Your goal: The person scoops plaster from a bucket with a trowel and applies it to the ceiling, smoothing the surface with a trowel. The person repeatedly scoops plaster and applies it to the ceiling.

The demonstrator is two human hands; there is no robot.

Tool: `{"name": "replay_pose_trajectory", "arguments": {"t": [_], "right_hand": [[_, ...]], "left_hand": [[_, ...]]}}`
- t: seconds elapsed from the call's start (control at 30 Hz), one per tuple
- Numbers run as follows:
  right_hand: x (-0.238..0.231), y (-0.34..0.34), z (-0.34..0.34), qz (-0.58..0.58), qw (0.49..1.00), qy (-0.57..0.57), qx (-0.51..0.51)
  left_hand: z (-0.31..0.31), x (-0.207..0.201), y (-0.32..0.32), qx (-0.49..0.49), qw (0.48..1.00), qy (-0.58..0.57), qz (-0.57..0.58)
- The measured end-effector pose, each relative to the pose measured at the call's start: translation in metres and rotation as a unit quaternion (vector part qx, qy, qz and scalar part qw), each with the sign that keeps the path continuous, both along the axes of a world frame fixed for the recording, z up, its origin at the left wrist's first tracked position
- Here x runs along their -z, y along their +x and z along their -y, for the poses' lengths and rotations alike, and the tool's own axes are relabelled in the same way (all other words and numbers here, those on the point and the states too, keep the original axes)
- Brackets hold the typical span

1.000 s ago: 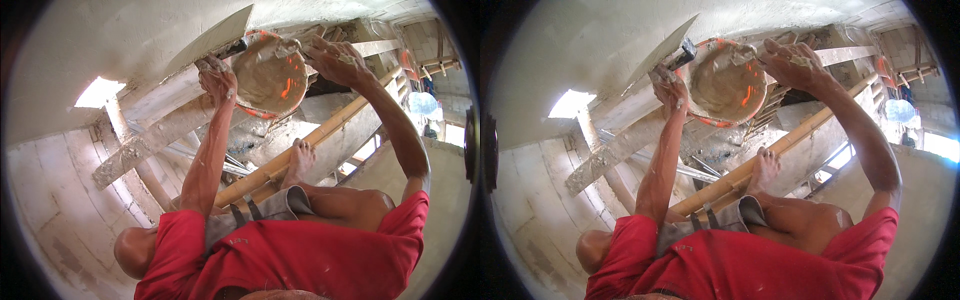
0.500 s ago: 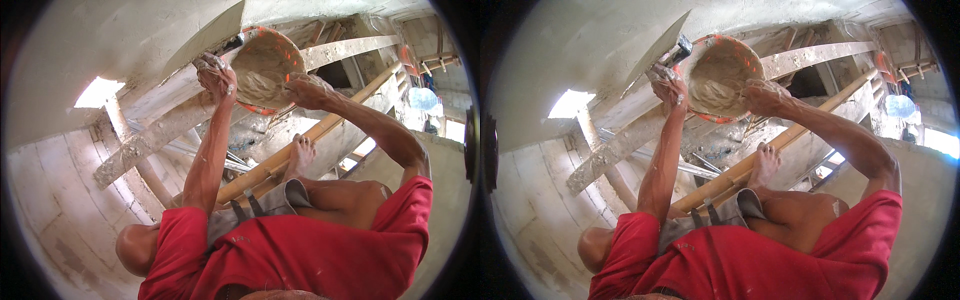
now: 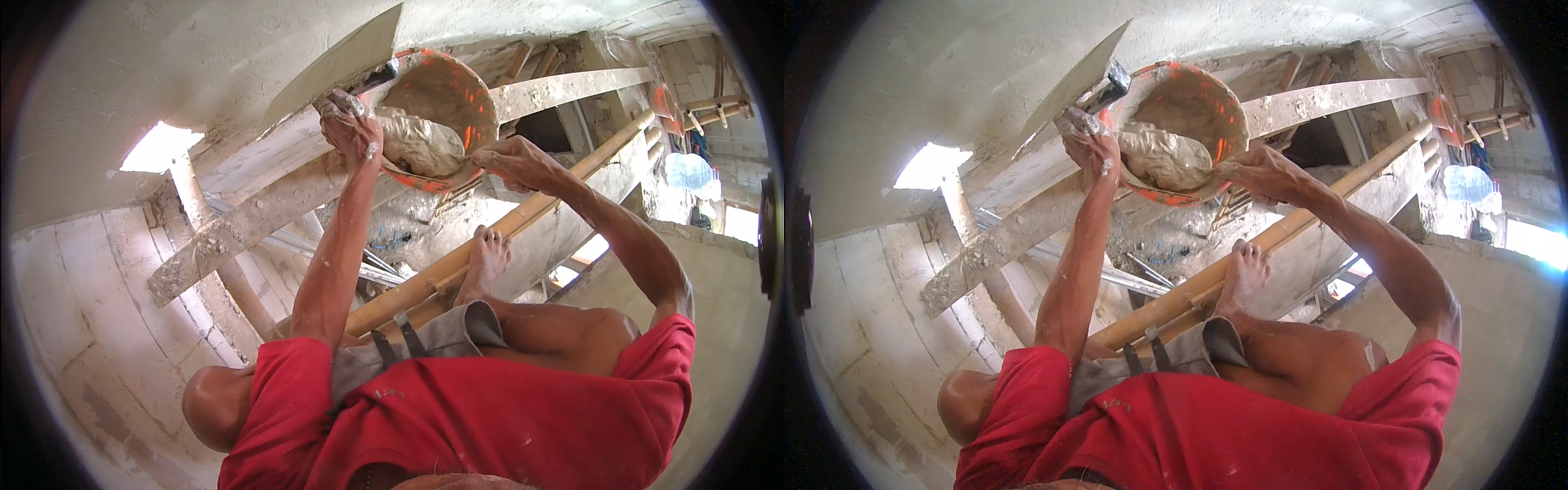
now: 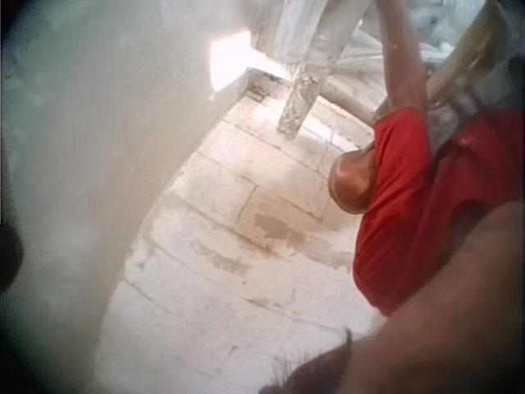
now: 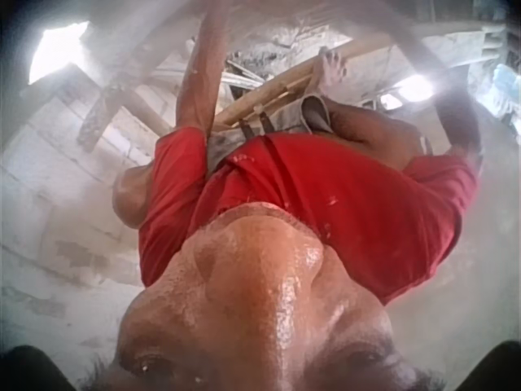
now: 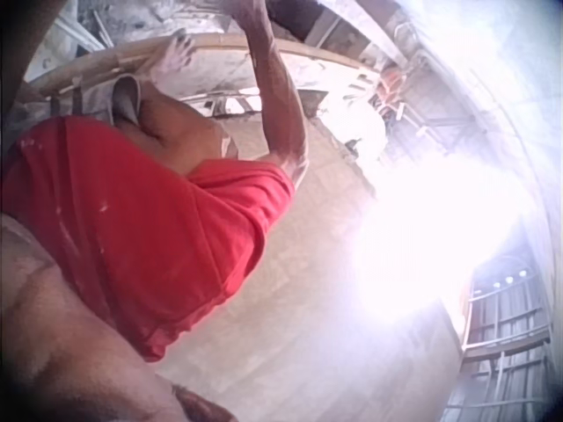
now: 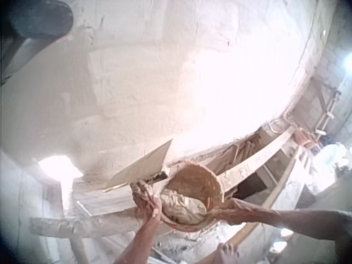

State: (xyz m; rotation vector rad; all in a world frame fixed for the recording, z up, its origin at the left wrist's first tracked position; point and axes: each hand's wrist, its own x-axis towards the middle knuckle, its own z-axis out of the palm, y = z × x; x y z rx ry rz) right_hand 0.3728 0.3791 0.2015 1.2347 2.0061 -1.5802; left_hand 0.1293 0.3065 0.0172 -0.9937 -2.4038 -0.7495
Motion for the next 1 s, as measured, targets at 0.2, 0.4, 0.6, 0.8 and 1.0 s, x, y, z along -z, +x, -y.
{"name": "replay_pose_trajectory", "arguments": {"t": [0.2,0.4,0.6,0.8,1.0], "right_hand": [[0.0,0.015,-0.004,-0.052,0.99,0.131,0.013],[-0.045,-0.019,-0.027,0.018,0.831,0.49,-0.262],[0.0,-0.038,-0.033,0.087,0.751,0.573,-0.316],[0.025,-0.039,-0.038,0.059,0.764,0.509,-0.391],[0.037,-0.026,-0.033,-0.036,0.846,0.404,-0.346]], "left_hand": [[0.002,-0.052,0.001,0.057,0.98,0.045,0.184],[0.012,-0.056,0.0,0.069,0.96,0.067,0.263],[0.004,-0.053,0.007,0.027,0.989,0.1,0.104],[0.0,-0.016,0.003,0.008,0.993,0.109,-0.05],[0.003,-0.026,0.009,0.015,0.994,0.073,-0.08]]}}
